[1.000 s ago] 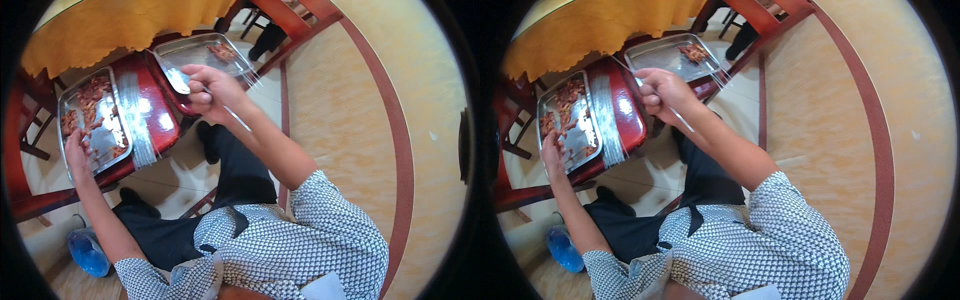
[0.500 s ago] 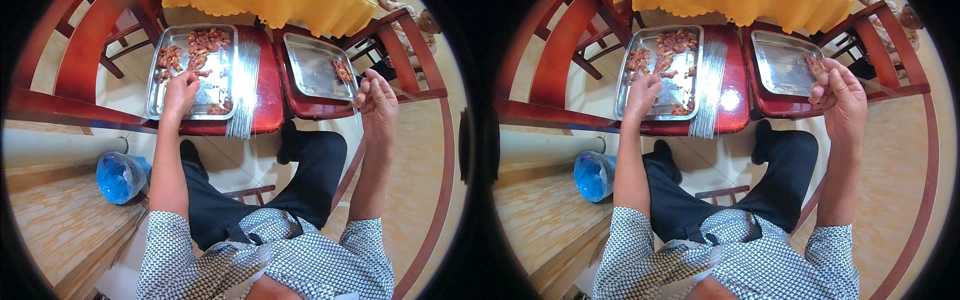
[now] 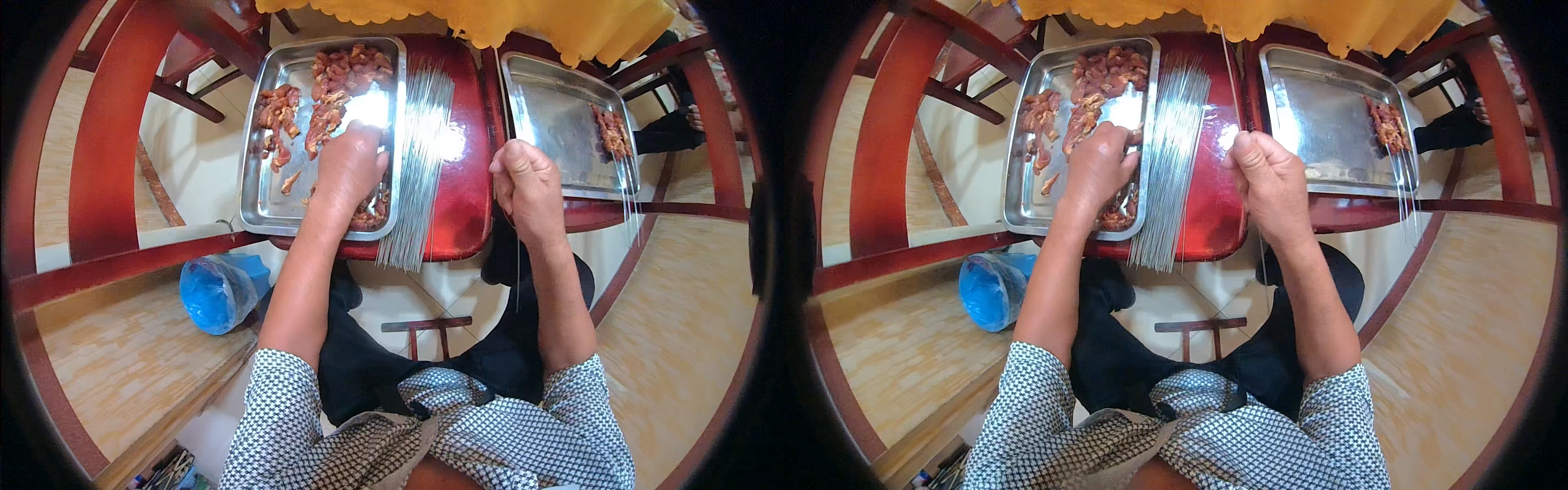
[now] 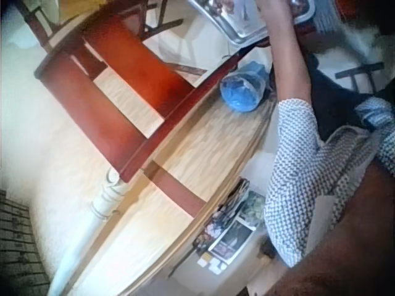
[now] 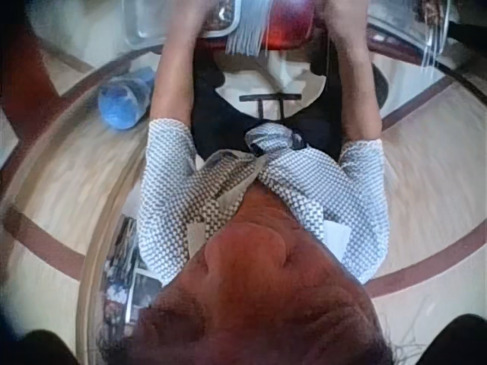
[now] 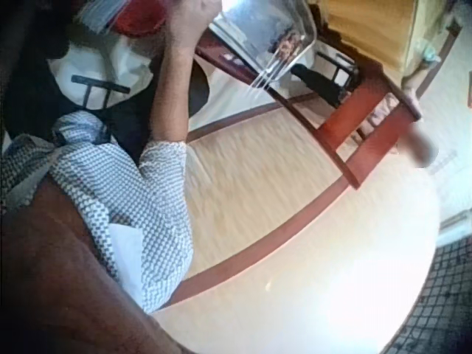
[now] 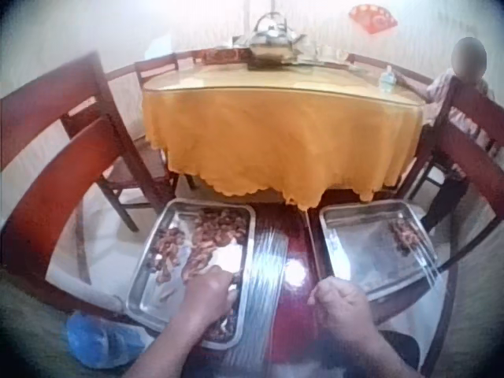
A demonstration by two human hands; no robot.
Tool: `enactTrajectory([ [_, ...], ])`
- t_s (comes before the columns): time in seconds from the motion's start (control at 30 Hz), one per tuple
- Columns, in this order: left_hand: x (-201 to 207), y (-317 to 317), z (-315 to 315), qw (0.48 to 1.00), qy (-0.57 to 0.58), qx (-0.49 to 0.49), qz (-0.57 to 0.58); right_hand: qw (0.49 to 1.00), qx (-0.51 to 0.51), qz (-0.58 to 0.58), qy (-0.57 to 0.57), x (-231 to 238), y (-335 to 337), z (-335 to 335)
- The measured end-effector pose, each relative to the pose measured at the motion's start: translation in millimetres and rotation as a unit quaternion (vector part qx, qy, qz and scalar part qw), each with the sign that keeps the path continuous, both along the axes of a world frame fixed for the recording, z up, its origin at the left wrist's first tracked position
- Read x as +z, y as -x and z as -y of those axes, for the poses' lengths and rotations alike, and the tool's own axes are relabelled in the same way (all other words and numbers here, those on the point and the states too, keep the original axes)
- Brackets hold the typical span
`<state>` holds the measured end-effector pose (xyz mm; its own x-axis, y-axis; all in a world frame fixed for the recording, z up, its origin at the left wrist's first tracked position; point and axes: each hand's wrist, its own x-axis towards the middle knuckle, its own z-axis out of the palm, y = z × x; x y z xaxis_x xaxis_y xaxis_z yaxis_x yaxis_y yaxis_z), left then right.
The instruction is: The person sits on the floor and threads pieces of marinated meat from a metal tray onto thin metal skewers. They repeatedly pick up meat, slide it onto the skewer, and place the completed skewer onto a second tray.
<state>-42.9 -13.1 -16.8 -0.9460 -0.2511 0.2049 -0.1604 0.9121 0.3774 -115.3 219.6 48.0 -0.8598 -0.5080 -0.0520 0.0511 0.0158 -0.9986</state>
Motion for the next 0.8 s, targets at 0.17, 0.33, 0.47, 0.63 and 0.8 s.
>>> enactTrajectory([
  [0.17,-7.5,10.9,-6.9,0.998,0.06,0.008,0.025,0.994,0.06,0.08,-0.043,-18.4,-4.8,-2.2],
  [0.33,-12.9,20.0,-6.6,0.997,0.071,0.032,-0.003,0.99,0.083,0.116,-0.014,-20.6,-4.3,-3.8],
  [0.47,-10.1,7.9,15.8,0.997,-0.055,0.042,-0.04,0.987,0.1,0.122,-0.029,-25.4,-7.6,-5.8],
  [0.63,21.0,-23.4,26.0,0.911,-0.358,0.193,0.071,0.985,0.105,0.131,-0.032,-19.6,-11.4,-3.7],
  [0.8,10.8,-53.0,43.5,0.971,-0.158,0.17,0.061,0.982,0.11,0.148,-0.028,-19.0,-15.3,-1.9],
])
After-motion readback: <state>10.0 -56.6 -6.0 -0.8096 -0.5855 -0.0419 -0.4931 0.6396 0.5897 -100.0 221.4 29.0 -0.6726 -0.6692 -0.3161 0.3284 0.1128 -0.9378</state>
